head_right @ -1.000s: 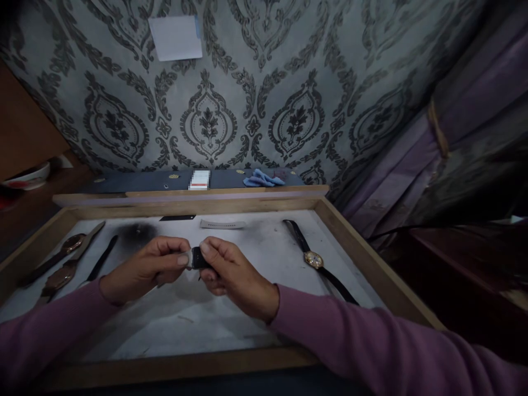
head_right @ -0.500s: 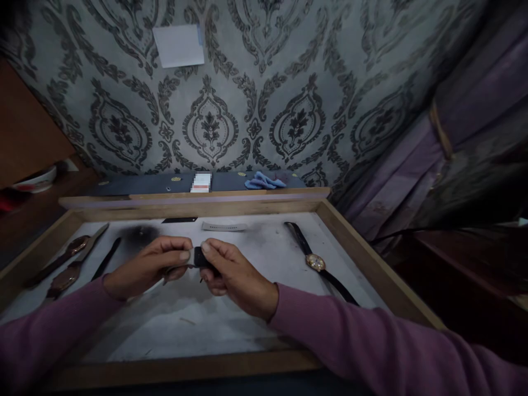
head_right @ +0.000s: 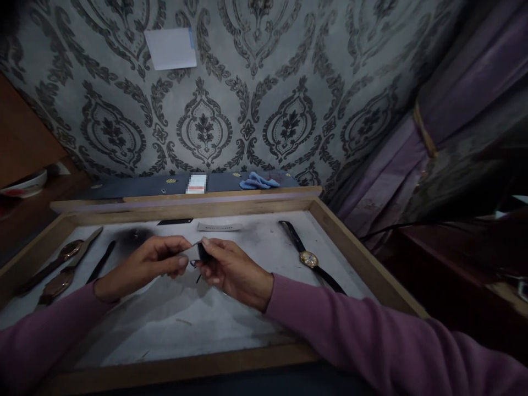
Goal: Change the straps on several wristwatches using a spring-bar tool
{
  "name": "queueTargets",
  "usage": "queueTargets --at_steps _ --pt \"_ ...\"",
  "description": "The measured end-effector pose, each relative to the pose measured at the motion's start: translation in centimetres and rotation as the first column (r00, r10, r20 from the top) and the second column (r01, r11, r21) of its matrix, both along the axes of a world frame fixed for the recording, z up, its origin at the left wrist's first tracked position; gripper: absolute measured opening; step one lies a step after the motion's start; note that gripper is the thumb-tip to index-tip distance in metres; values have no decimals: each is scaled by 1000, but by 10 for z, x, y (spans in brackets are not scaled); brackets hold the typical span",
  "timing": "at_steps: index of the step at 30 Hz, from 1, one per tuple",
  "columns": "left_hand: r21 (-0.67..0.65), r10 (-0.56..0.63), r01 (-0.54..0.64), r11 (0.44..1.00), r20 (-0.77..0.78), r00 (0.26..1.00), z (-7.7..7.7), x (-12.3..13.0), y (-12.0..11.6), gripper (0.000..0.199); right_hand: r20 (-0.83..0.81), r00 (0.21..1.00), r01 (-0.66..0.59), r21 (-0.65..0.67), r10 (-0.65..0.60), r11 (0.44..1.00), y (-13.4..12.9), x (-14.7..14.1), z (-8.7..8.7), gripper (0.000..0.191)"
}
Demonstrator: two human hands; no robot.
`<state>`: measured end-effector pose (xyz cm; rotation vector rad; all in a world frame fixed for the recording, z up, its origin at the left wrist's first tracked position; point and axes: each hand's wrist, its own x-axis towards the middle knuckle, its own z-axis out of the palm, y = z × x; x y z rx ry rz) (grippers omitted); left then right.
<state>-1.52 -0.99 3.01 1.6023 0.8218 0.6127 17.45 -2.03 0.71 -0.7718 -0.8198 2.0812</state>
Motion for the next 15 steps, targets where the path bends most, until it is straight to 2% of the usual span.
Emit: queueTargets --at_steps 2,4,7,9,12,15 --pt "103 12 -6 995 -58 998 -1 0 -2 18 -9 1000 15 -13 -15 1000 1 0 0 33" --pt "265 42 0 964 -154 987 -4 0 -3 18 -10 999 32 -49 -33 998 1 0 -2 32" --pt "517 122 58 854 -308 944 -10 -2 -6 18 -4 1000 25 -95 -25 995 2 1 -6 28" --pt "631 170 113 767 -371 913 -14 -2 -8 20 9 1000 1 -103 0 995 2 2 -8 26" --pt "716 231 201 668 -457 859 -14 1 -13 20 28 999 -34 -105 37 994 1 2 -9 25" --pt "732 306 281 620 -556 773 -12 7 -18 16 31 998 -55 -88 58 995 1 0 -10 23"
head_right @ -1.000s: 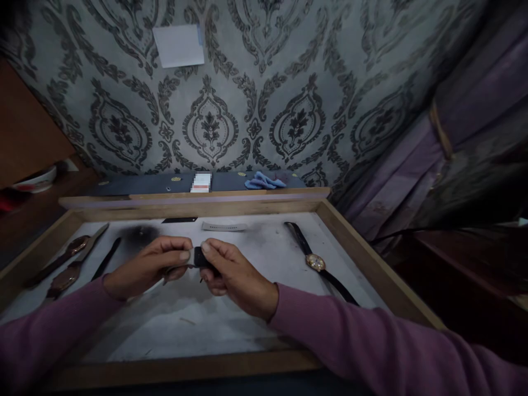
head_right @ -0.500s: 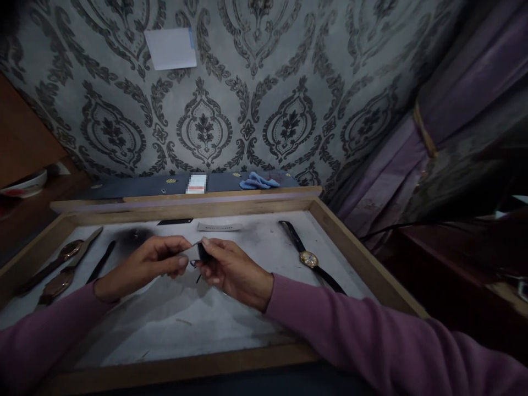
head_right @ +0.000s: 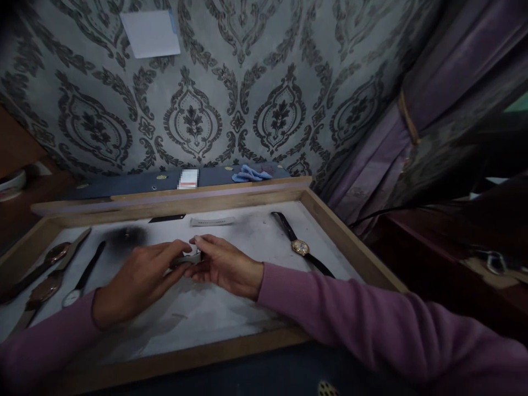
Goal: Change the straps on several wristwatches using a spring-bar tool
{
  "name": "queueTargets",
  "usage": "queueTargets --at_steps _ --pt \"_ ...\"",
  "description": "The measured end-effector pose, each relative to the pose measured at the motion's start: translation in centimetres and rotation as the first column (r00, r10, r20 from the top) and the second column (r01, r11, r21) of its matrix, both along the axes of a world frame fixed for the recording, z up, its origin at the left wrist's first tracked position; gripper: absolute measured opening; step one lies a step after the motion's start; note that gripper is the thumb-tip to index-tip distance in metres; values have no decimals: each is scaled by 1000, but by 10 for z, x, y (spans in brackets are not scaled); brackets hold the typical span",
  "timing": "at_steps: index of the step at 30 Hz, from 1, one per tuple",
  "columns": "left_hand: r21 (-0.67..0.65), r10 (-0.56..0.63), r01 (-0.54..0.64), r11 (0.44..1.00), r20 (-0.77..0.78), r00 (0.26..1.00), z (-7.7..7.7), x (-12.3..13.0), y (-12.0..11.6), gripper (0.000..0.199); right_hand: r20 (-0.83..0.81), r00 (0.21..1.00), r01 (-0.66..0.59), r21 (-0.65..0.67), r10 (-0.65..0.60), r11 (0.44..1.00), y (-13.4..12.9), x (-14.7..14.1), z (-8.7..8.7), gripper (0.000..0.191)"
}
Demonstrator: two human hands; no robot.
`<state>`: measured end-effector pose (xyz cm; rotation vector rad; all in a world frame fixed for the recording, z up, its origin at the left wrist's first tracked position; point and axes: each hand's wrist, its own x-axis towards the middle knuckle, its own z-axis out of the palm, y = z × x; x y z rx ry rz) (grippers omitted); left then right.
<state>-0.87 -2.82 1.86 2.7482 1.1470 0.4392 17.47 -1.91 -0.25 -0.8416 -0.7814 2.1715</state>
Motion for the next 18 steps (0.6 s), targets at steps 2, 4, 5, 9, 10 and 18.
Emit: queueTargets --at_steps 2,4,5,9,10,18 --pt "38 30 -27 999 -66 997 1 4 -3 15 5 1000 -3 16 3 1000 0 -1 -1 19" --pt "62 36 -29 998 -108 994 1 6 -5 17 8 1000 -1 29 1 1000 1 -2 -2 16" --pt "68 31 -23 997 -124 992 1 7 -6 18 4 1000 2 32 -2 999 1 -2 -3 15" --pt "75 -8 17 997 -126 992 8 7 -8 22 -19 1000 17 4 -17 1000 2 -1 -4 13" --pt "77 -16 23 997 -94 995 11 6 -8 23 -14 1000 25 -7 -26 1000 2 0 -4 14" --pt "-132 274 -240 962 469 840 42 -19 29 20 30 992 115 119 -119 986 6 8 0 33"
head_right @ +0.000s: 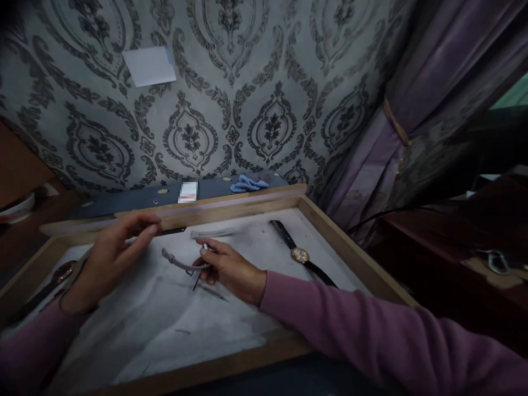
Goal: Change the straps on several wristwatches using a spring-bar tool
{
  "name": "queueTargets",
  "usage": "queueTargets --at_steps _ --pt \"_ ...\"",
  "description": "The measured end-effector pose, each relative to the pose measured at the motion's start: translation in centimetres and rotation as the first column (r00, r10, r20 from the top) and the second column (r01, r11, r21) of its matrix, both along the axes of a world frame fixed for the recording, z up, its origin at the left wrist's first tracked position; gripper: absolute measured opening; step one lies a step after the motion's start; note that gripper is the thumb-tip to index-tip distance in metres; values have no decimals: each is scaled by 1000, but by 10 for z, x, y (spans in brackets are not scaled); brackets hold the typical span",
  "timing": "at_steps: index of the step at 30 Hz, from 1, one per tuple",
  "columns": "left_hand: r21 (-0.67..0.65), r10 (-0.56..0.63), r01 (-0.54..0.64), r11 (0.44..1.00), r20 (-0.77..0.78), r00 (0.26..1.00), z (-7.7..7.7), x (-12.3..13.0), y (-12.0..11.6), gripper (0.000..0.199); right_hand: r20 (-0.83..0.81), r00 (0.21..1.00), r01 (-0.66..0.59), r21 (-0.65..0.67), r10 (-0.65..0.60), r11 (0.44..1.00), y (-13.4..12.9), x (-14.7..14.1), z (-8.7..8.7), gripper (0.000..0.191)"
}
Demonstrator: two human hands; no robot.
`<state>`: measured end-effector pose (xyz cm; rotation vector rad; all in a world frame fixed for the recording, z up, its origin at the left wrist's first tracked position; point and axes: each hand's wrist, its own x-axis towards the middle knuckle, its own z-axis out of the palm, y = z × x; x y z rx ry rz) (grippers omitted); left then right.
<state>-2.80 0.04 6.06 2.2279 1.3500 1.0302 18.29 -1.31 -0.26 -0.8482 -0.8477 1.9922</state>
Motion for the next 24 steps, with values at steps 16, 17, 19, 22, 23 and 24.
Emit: queueTargets --at_steps 16,17,19,22,23,24 --pt "-156 -51 2 988 -312 949 -69 29 50 14 -131 991 -11 -77 1 997 -6 3 21 23" --pt "-164 -50 0 986 -305 951 -70 30 51 13 -130 992 -17 -77 6 997 -6 4 22 24" --pt "-176 -48 -3 984 -285 957 -71 31 53 13 -133 991 -20 -82 9 996 -8 4 22 23" --pt "-190 -51 5 982 -235 971 -72 31 52 12 -146 989 -42 -91 29 995 -9 4 23 17" --pt "-195 -53 11 981 -214 975 -72 30 51 12 -152 988 -55 -94 40 994 -9 4 23 16" --pt "-202 -58 19 979 -191 980 -72 30 50 12 -160 986 -69 -99 53 993 -9 4 24 16"
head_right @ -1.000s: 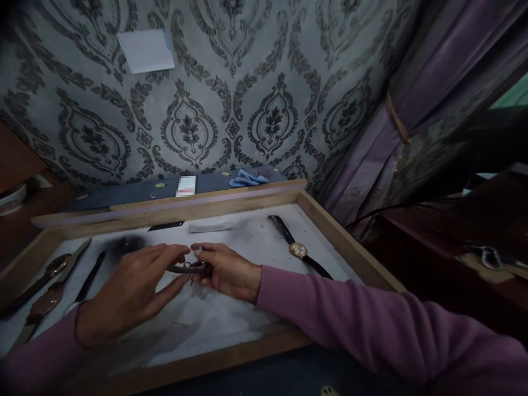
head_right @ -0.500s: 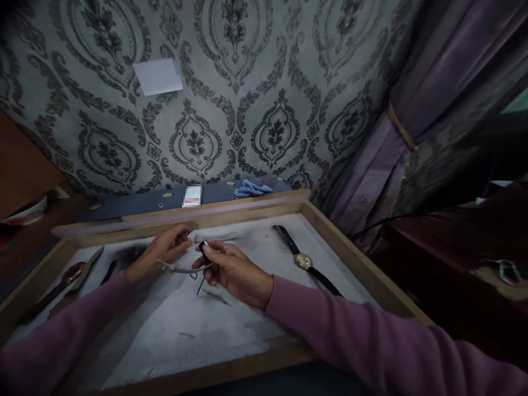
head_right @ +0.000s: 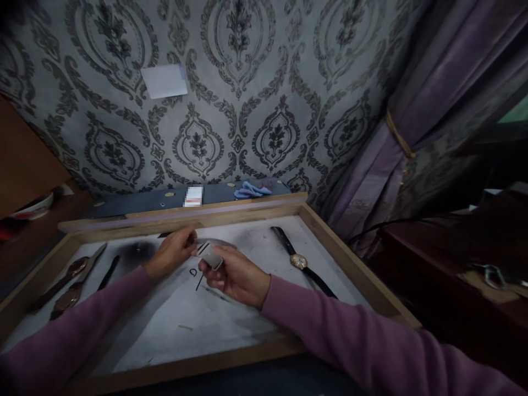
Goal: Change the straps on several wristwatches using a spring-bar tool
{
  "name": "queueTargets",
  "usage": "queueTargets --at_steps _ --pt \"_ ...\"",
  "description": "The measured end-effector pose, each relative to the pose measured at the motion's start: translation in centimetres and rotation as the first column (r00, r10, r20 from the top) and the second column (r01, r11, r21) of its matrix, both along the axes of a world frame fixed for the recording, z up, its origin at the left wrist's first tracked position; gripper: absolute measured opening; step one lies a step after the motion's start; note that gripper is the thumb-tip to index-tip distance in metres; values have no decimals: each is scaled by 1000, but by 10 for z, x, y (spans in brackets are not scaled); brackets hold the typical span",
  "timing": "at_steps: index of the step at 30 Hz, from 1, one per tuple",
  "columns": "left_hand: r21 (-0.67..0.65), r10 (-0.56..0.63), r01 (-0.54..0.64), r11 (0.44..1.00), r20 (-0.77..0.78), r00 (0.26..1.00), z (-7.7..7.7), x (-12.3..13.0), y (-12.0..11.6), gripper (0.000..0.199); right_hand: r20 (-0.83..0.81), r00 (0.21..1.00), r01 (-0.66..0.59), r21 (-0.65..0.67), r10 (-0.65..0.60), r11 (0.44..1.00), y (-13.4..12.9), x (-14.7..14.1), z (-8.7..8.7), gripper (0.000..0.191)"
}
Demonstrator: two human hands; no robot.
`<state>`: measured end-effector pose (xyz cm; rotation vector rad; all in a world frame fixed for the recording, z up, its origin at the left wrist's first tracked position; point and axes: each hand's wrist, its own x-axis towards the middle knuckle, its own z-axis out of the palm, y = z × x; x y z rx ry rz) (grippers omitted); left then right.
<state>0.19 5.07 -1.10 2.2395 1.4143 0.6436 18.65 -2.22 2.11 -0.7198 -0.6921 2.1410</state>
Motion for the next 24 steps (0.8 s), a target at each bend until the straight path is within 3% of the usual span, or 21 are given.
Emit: queueTargets --at_steps 4,8,11,13,15,17,20,24 --pt "-48 -21 27 998 123 992 6 -4 -5 7 -38 998 -53 -18 53 998 1 1 0 14" --pt "-91 -23 49 995 262 965 26 -8 -19 8 -77 990 -116 -24 114 993 2 3 0 18" --pt "-250 52 127 960 604 795 41 -6 -36 20 -69 985 -159 -3 159 987 2 3 0 24" --pt "-325 72 237 916 712 698 44 -2 -45 25 -47 983 -176 29 178 984 2 3 1 28" --pt "-352 64 311 883 745 663 43 1 -52 27 -10 984 -176 78 178 981 1 2 2 32" --pt "-346 26 330 878 723 690 40 2 -56 27 26 987 -163 154 161 975 -1 2 2 35" --pt "-304 -41 279 911 605 795 41 -3 -62 29 97 990 -125 257 103 958 -1 0 1 40" --pt "-296 -60 227 928 483 874 47 -11 -68 31 183 980 -126 272 77 954 0 -2 -4 45"
